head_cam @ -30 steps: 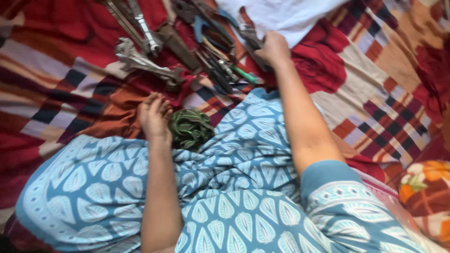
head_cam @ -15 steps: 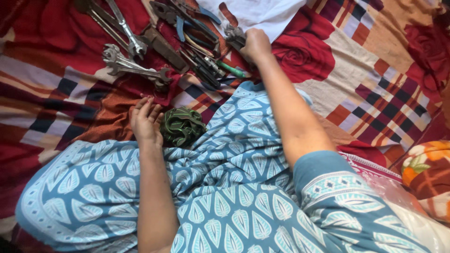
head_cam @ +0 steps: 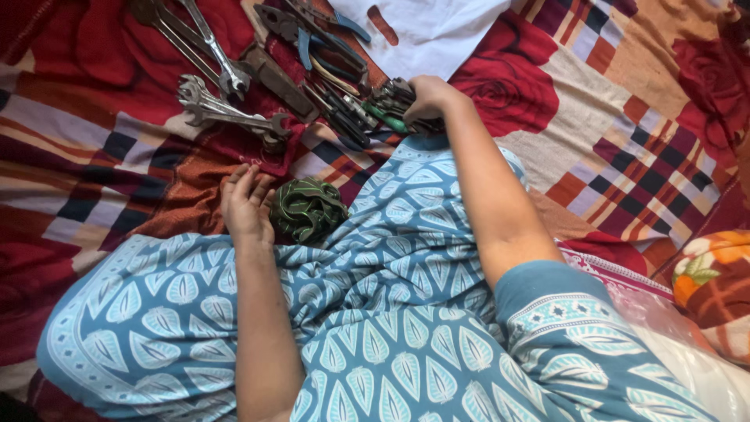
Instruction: The person sits cross-legged and organizes a collection of hand tools, including wrenches, pliers, and a metal file, by picking them up and placing them into a white paper bag. The person also handles a green patterned cloth and a small wooden block during the process.
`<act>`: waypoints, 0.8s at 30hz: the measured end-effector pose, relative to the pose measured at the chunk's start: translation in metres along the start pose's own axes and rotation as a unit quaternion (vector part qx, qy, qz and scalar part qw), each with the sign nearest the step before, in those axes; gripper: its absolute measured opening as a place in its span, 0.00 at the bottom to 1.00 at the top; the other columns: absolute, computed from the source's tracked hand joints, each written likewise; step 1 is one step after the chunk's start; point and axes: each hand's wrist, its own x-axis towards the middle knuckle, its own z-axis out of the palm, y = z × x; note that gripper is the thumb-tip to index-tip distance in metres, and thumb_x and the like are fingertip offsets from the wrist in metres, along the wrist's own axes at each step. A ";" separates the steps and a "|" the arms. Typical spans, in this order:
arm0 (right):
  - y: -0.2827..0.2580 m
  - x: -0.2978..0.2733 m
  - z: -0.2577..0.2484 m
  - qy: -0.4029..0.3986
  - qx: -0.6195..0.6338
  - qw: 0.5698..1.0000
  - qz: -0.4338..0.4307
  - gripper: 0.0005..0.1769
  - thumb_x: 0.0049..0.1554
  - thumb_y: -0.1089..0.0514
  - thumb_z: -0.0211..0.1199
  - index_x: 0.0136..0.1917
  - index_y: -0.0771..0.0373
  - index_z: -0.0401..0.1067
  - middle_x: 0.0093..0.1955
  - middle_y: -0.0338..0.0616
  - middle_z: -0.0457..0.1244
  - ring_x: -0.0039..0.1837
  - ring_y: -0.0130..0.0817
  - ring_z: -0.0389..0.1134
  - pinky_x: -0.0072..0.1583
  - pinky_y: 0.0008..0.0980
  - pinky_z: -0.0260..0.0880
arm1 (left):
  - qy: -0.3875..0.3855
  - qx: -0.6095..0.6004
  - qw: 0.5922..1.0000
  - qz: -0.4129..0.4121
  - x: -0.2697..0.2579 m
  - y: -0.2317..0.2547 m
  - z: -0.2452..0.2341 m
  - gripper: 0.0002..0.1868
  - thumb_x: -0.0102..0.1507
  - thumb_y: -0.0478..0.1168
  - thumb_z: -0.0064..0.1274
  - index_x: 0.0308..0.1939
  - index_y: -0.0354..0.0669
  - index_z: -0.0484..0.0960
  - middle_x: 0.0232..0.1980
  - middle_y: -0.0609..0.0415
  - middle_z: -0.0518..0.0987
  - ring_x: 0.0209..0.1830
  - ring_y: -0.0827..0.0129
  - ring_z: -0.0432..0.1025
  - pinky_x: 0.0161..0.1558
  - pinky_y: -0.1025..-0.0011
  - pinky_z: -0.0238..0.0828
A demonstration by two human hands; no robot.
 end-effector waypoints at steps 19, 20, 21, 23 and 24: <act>0.034 0.035 -0.019 0.197 0.070 0.977 0.033 0.09 0.43 0.57 0.78 0.40 0.57 0.84 0.38 0.48 0.72 0.40 0.37 0.75 0.49 0.33 0.74 | -0.001 0.015 1.000 -0.007 0.008 0.003 0.008 0.13 0.68 0.40 0.53 0.56 0.45 0.75 0.53 0.55 0.81 0.46 0.70 0.77 0.43 0.73 0.74; 0.028 0.033 -0.020 0.229 0.079 0.970 0.015 0.10 0.43 0.56 0.79 0.40 0.58 0.83 0.39 0.48 0.72 0.41 0.38 0.75 0.49 0.34 0.74 | 0.001 0.016 1.000 -0.010 0.009 0.003 0.009 0.13 0.68 0.39 0.53 0.56 0.45 0.75 0.53 0.56 0.81 0.45 0.70 0.77 0.43 0.73 0.74; 0.019 0.035 -0.020 0.260 0.088 0.962 -0.004 0.12 0.43 0.55 0.80 0.40 0.59 0.81 0.40 0.48 0.71 0.42 0.38 0.75 0.49 0.35 0.74 | 0.003 0.016 1.000 -0.012 0.009 0.002 0.010 0.13 0.67 0.39 0.53 0.56 0.45 0.75 0.53 0.56 0.81 0.45 0.70 0.77 0.42 0.73 0.74; -0.001 0.040 -0.015 0.317 0.092 0.943 -0.051 0.16 0.44 0.52 0.81 0.42 0.62 0.79 0.42 0.49 0.71 0.44 0.41 0.74 0.48 0.39 0.73 | 0.008 0.018 1.000 -0.013 0.010 0.002 0.010 0.13 0.67 0.39 0.53 0.56 0.45 0.75 0.52 0.56 0.81 0.45 0.70 0.77 0.42 0.73 0.74; -0.011 0.043 -0.010 0.343 0.088 0.932 -0.078 0.19 0.45 0.51 0.81 0.44 0.63 0.79 0.43 0.50 0.70 0.45 0.44 0.72 0.48 0.41 0.71 | 0.010 0.020 1.000 -0.012 0.009 0.001 0.009 0.13 0.68 0.38 0.53 0.56 0.45 0.75 0.52 0.56 0.81 0.45 0.70 0.77 0.42 0.73 0.74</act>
